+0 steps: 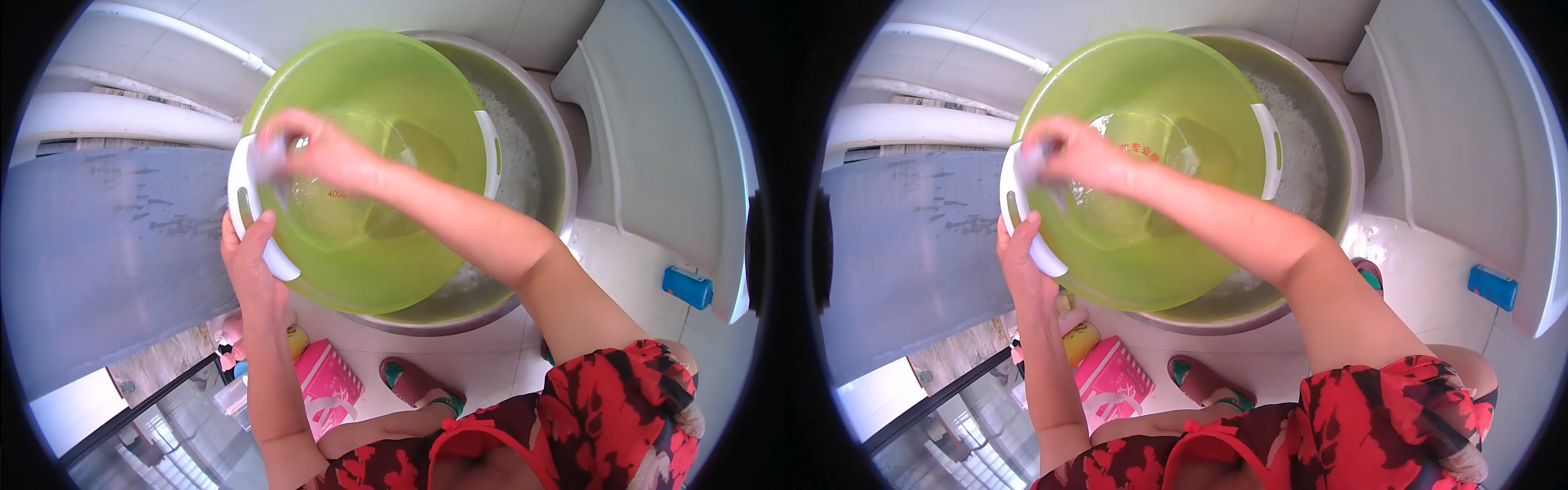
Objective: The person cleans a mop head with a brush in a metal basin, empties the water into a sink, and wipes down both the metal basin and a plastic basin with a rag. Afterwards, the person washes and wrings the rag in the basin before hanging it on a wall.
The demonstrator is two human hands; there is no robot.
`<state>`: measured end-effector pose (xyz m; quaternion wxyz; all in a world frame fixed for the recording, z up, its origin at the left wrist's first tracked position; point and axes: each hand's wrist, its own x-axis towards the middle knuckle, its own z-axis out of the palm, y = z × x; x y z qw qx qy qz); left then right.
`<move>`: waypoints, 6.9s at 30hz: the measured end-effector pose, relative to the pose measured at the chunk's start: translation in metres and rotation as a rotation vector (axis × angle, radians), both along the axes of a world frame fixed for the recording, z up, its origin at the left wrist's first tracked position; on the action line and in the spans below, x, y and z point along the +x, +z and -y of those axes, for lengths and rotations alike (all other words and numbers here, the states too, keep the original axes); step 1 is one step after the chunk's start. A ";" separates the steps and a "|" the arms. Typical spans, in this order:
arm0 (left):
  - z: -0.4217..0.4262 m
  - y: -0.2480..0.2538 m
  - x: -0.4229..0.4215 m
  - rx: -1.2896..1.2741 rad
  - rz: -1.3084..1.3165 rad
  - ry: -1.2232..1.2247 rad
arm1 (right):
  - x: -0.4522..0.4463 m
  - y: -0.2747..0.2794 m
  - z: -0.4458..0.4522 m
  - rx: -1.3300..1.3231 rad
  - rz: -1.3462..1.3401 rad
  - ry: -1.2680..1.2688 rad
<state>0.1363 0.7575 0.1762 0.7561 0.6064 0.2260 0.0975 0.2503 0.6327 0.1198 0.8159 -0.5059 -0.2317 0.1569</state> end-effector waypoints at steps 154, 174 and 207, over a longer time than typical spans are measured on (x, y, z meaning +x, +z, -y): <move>0.017 0.041 0.012 0.084 0.143 -0.247 | -0.054 -0.191 0.114 -0.337 -0.694 -0.321; 0.084 0.034 -0.018 -0.007 0.327 -0.306 | -0.109 -0.064 0.085 0.705 -0.877 -0.033; 0.070 0.013 -0.033 0.183 0.292 -0.259 | -0.112 0.046 0.091 -0.898 0.617 -1.137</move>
